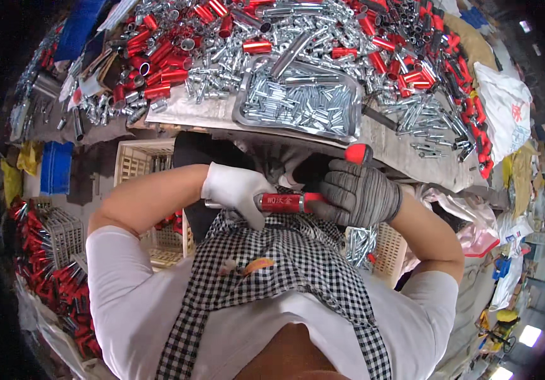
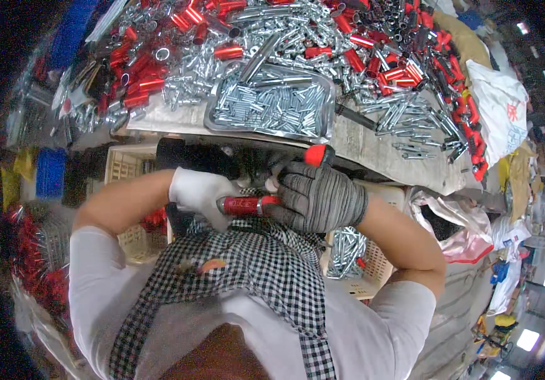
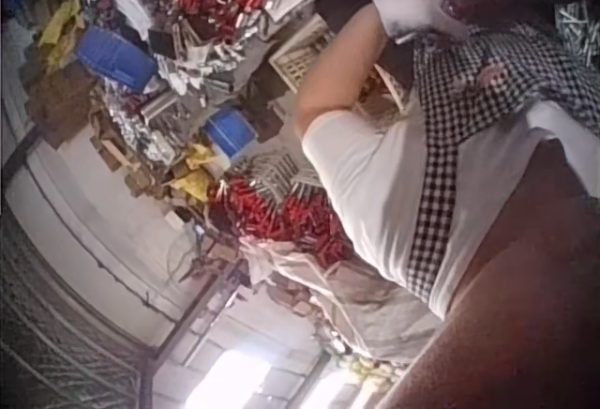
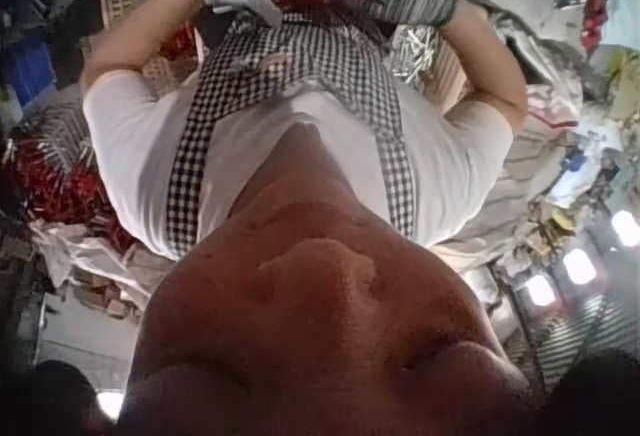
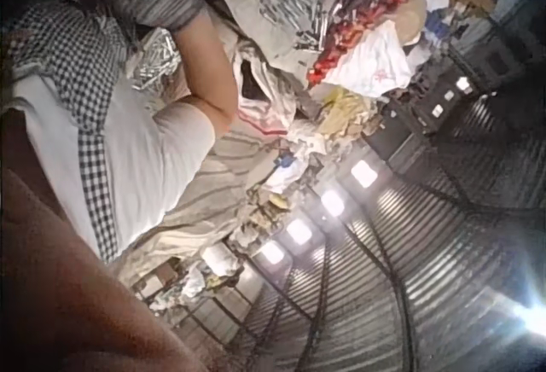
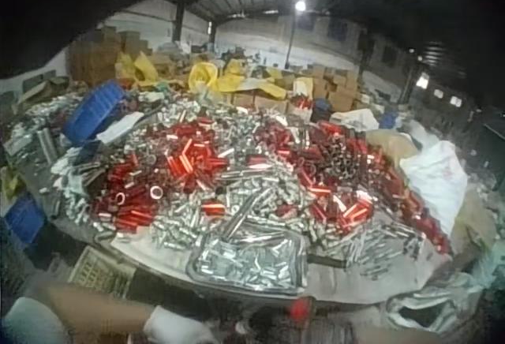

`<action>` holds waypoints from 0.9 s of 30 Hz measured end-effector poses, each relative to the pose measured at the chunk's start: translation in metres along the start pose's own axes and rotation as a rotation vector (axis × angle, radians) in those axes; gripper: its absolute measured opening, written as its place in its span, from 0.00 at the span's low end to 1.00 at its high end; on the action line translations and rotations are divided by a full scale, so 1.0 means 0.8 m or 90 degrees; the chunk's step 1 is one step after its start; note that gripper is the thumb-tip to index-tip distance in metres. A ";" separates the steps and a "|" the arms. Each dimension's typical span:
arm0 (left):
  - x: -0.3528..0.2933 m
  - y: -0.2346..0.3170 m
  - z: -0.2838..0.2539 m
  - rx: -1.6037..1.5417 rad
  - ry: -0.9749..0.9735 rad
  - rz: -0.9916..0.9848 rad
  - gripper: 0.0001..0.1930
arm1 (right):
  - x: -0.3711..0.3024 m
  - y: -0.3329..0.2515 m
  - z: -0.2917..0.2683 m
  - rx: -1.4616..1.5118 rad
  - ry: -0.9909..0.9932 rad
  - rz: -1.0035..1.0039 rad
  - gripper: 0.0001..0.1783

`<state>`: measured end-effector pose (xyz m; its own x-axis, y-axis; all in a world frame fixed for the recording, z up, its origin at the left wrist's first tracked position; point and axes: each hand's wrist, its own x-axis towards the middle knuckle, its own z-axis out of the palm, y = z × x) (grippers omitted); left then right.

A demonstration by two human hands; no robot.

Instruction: Assembling red plastic caps onto metal rods using a manual crimping tool at a workbench.

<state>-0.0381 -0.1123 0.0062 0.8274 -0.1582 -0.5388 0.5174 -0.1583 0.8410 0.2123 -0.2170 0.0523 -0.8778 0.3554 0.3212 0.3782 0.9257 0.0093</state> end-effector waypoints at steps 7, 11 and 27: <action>-0.001 -0.003 0.007 0.228 0.177 0.062 0.14 | -0.022 -0.017 0.021 0.047 -0.038 0.198 0.17; -0.010 0.012 0.002 0.558 0.476 -0.012 0.09 | -0.015 -0.026 0.036 0.181 0.095 0.411 0.26; -0.044 0.048 -0.104 1.043 0.676 0.466 0.09 | 0.044 -0.056 0.069 1.804 0.612 0.514 0.40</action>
<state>-0.0288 -0.0316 0.0615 0.8288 -0.1801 0.5298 -0.0211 -0.9562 -0.2919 0.1485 -0.2386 0.0105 -0.5074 0.8339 -0.2170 -0.8519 -0.5233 -0.0191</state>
